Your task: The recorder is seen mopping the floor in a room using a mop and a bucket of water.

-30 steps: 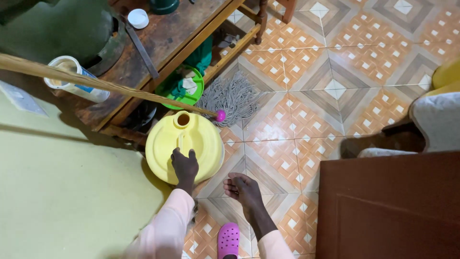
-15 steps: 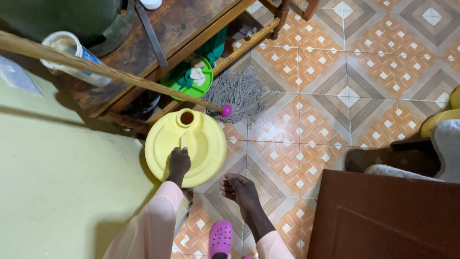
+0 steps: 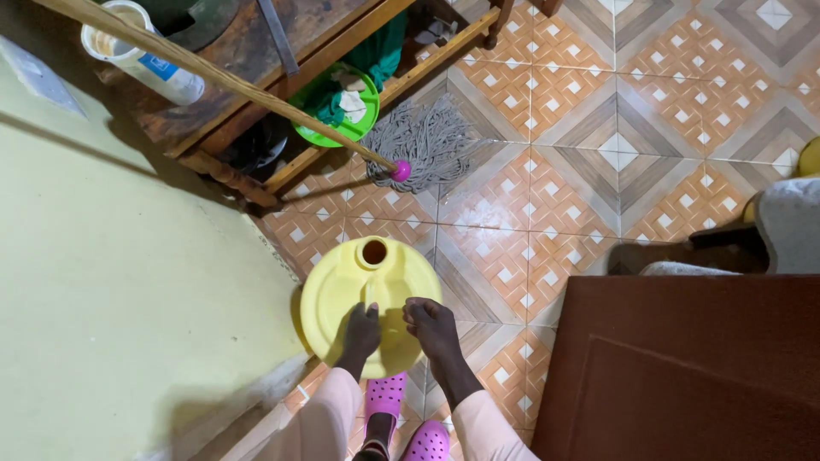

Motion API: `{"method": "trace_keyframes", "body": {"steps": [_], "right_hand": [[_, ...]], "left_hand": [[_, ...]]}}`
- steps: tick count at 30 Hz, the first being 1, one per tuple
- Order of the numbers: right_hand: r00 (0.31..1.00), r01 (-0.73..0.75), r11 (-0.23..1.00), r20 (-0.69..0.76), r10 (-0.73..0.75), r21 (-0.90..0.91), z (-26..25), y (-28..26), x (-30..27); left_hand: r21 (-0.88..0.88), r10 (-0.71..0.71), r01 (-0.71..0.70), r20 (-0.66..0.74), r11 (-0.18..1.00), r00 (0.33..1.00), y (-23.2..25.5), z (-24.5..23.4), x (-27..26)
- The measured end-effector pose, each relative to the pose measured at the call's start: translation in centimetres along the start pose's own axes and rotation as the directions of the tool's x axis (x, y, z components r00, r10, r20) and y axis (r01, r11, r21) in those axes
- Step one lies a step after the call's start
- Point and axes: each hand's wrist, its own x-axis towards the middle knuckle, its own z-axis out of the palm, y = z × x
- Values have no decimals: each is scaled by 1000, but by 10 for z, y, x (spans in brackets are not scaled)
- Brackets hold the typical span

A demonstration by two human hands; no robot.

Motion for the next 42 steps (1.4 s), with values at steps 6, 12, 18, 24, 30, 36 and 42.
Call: {"method": "trace_keyframes", "body": {"steps": [6, 12, 18, 24, 30, 36, 42], "right_hand": [[969, 102, 906, -163, -183, -411, -23, 102, 19], [976, -53, 965, -217, -4, -256, -36, 116, -2], [987, -41, 970, -144, 77, 241, -24, 120, 9], [977, -23, 998, -208, 36, 64, -7, 149, -37], [973, 29, 998, -231, -17, 49, 10, 163, -116], [953, -34, 998, -300, 50, 59, 58, 200, -209], [973, -52, 998, -226, 46, -19, 98, 292, -258]], "left_hand": [[-265, -14, 63, 184, 962, 983, -59, 86, -72], [35, 203, -213, 181, 976, 962, 24, 27, -115], [-72, 154, -140, 249, 988, 956, 19, 26, -124], [-101, 252, -235, 218, 967, 943, -37, 31, -156], [-7, 219, -233, 373, 972, 902, 6, -75, -226], [186, 49, -159, 490, 970, 871, -38, -143, -295], [171, 152, -264, 486, 949, 861, -164, -163, -328]]}}
